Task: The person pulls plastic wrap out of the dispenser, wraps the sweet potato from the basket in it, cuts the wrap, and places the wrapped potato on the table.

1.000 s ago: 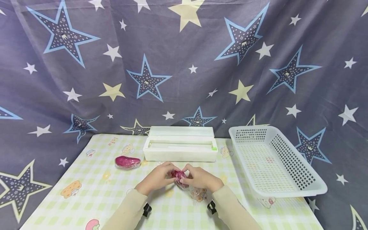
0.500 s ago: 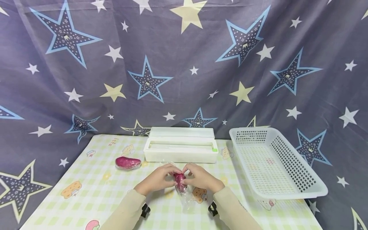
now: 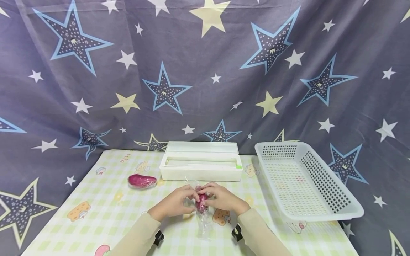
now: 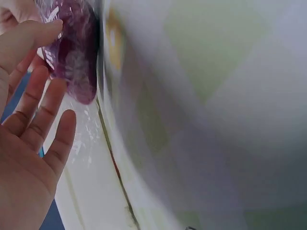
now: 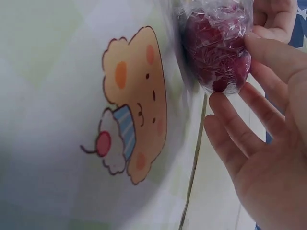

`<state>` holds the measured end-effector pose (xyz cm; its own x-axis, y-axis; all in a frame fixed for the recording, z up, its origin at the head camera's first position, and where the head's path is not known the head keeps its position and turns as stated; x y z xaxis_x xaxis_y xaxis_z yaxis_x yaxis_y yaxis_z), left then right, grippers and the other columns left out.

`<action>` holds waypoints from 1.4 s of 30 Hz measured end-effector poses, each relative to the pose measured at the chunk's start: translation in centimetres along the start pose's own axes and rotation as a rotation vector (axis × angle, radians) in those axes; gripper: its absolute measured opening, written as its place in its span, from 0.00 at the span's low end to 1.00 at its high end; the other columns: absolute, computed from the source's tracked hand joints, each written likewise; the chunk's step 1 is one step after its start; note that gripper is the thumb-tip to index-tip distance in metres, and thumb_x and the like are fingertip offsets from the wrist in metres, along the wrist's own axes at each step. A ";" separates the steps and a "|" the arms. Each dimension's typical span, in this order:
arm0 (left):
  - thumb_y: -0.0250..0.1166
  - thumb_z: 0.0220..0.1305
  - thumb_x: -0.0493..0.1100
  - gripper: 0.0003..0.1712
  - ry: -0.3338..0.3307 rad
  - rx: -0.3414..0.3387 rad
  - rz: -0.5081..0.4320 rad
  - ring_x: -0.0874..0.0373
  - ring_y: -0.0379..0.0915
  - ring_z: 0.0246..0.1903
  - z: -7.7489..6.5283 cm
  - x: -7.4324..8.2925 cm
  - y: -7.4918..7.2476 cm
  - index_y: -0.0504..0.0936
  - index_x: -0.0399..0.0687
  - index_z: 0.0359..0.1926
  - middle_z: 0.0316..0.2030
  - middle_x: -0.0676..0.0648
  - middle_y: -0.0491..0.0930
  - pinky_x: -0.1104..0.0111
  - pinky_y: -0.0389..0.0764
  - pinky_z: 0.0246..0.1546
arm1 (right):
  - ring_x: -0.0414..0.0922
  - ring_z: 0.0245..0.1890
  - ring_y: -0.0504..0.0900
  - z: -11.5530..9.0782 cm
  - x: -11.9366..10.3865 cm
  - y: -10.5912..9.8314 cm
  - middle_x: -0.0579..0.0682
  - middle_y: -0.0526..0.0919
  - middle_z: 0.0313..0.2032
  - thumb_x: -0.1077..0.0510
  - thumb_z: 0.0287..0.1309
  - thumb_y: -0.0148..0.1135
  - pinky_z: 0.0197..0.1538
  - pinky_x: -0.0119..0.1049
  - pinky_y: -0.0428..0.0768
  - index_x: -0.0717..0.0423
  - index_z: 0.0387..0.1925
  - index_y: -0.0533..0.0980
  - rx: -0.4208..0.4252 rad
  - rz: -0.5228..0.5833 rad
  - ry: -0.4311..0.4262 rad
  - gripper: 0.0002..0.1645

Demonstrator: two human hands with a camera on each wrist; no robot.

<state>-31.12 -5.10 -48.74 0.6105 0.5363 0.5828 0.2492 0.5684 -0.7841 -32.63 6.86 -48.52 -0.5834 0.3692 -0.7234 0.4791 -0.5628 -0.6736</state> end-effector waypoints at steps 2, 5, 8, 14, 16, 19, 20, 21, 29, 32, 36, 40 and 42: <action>0.75 0.50 0.35 0.19 0.040 -0.016 0.017 0.60 0.74 0.46 -0.2 0.7 0.2 0.84 0.57 0.43 0.44 0.59 0.76 0.67 0.76 0.54 | 0.51 0.59 0.75 0.1 -0.1 0.0 0.55 0.73 0.62 0.56 0.67 0.65 0.56 0.48 0.79 0.55 0.61 0.78 0.003 -0.006 -0.004 0.23; 0.74 0.50 0.34 0.21 0.109 -0.054 0.053 0.65 0.73 0.48 -0.4 2.0 0.6 0.84 0.58 0.44 0.46 0.60 0.77 0.68 0.75 0.55 | 0.50 0.59 0.74 0.2 -0.4 -0.1 0.56 0.74 0.61 0.57 0.66 0.66 0.58 0.47 0.78 0.57 0.62 0.78 0.005 -0.022 -0.015 0.24; 0.73 0.48 0.31 0.25 0.160 -0.084 0.131 0.66 0.72 0.49 -0.5 2.9 1.2 0.83 0.58 0.47 0.48 0.59 0.76 0.70 0.74 0.57 | 0.50 0.60 0.74 0.2 -0.6 -0.2 0.56 0.74 0.61 0.60 0.66 0.66 0.59 0.46 0.78 0.58 0.62 0.77 0.003 -0.032 -0.023 0.23; 0.73 0.41 0.28 0.34 0.240 -0.045 0.320 0.67 0.66 0.38 -0.7 3.9 2.2 0.78 0.60 0.49 0.40 0.59 0.71 0.76 0.73 0.45 | 0.51 0.55 0.76 0.1 -0.4 -0.4 0.57 0.75 0.58 0.62 0.66 0.65 0.55 0.46 0.80 0.60 0.60 0.78 0.008 -0.034 -0.014 0.22; 0.74 0.43 0.29 0.31 0.267 -0.013 0.336 0.67 0.65 0.36 -0.7 4.1 2.3 0.78 0.60 0.48 0.38 0.59 0.71 0.76 0.72 0.41 | 0.51 0.53 0.77 0.0 -0.3 -0.4 0.57 0.76 0.57 0.63 0.66 0.64 0.54 0.46 0.80 0.60 0.60 0.79 0.012 -0.027 -0.009 0.21; 0.77 0.44 0.32 0.28 0.305 0.024 0.349 0.68 0.63 0.36 -0.6 4.6 2.3 0.79 0.59 0.45 0.38 0.59 0.71 0.76 0.71 0.40 | 0.51 0.52 0.78 0.0 -0.2 -0.4 0.56 0.76 0.56 0.63 0.66 0.64 0.54 0.46 0.80 0.60 0.58 0.80 0.018 -0.014 -0.006 0.20; 0.77 0.44 0.33 0.27 0.312 0.032 0.352 0.68 0.63 0.36 -0.6 4.7 2.3 0.79 0.59 0.45 0.38 0.58 0.71 0.75 0.70 0.39 | 0.50 0.52 0.78 0.0 -0.1 -0.3 0.56 0.76 0.56 0.62 0.67 0.64 0.54 0.46 0.80 0.59 0.58 0.80 0.020 -0.013 -0.005 0.19; 0.77 0.44 0.34 0.26 0.318 0.040 0.355 0.68 0.62 0.36 -0.6 4.7 2.3 0.80 0.59 0.44 0.38 0.58 0.71 0.75 0.70 0.39 | 0.50 0.53 0.77 0.0 -0.1 -0.3 0.56 0.77 0.56 0.62 0.67 0.64 0.56 0.46 0.79 0.59 0.57 0.81 0.024 -0.014 -0.004 0.18; 0.79 0.49 0.44 0.17 0.269 0.058 0.396 0.65 0.66 0.39 -0.6 4.1 2.6 0.80 0.60 0.38 0.40 0.59 0.71 0.75 0.70 0.41 | 0.49 0.56 0.76 0.0 0.2 -0.4 0.55 0.78 0.57 0.61 0.72 0.56 0.57 0.42 0.77 0.56 0.57 0.82 0.051 -0.056 0.014 0.16; 0.76 0.54 0.47 0.13 0.245 0.071 0.382 0.65 0.66 0.38 -0.6 3.9 2.5 0.81 0.59 0.38 0.39 0.59 0.70 0.76 0.70 0.39 | 0.49 0.57 0.76 0.1 0.3 -0.4 0.53 0.78 0.58 0.60 0.72 0.57 0.58 0.45 0.77 0.56 0.59 0.79 0.056 -0.063 0.023 0.17; 0.74 0.58 0.51 0.10 0.179 0.063 0.317 0.67 0.64 0.39 -0.6 3.3 2.3 0.83 0.59 0.38 0.39 0.60 0.68 0.79 0.70 0.38 | 0.50 0.58 0.76 0.1 0.7 -0.4 0.52 0.77 0.58 0.59 0.72 0.58 0.57 0.48 0.76 0.56 0.60 0.77 0.058 -0.058 0.055 0.18; 0.73 0.60 0.51 0.09 0.117 0.053 0.245 0.68 0.68 0.41 -0.5 2.7 1.9 0.84 0.58 0.39 0.41 0.61 0.71 0.78 0.74 0.43 | 0.51 0.55 0.76 0.2 1.0 -0.5 0.52 0.77 0.56 0.60 0.70 0.60 0.55 0.46 0.78 0.56 0.59 0.78 0.059 -0.031 0.063 0.18; 0.73 0.61 0.50 0.09 0.102 0.054 0.227 0.68 0.71 0.44 -0.5 2.5 1.7 0.84 0.57 0.40 0.42 0.60 0.74 0.75 0.76 0.47 | 0.53 0.54 0.77 0.3 1.1 -0.5 0.53 0.77 0.54 0.60 0.70 0.61 0.54 0.44 0.78 0.57 0.59 0.79 0.066 -0.026 0.051 0.18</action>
<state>-28.79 -3.07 -48.68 0.7193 0.5901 0.3666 0.0585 0.4744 -0.8784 -33.71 7.36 -48.92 -0.5603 0.4208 -0.7134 0.4187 -0.5992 -0.6824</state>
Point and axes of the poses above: each hand's wrist, its own z-axis towards the middle knuckle, its own y-axis out of the palm, x = y × z, the point moved 9 cm from there along z, towards the middle knuckle
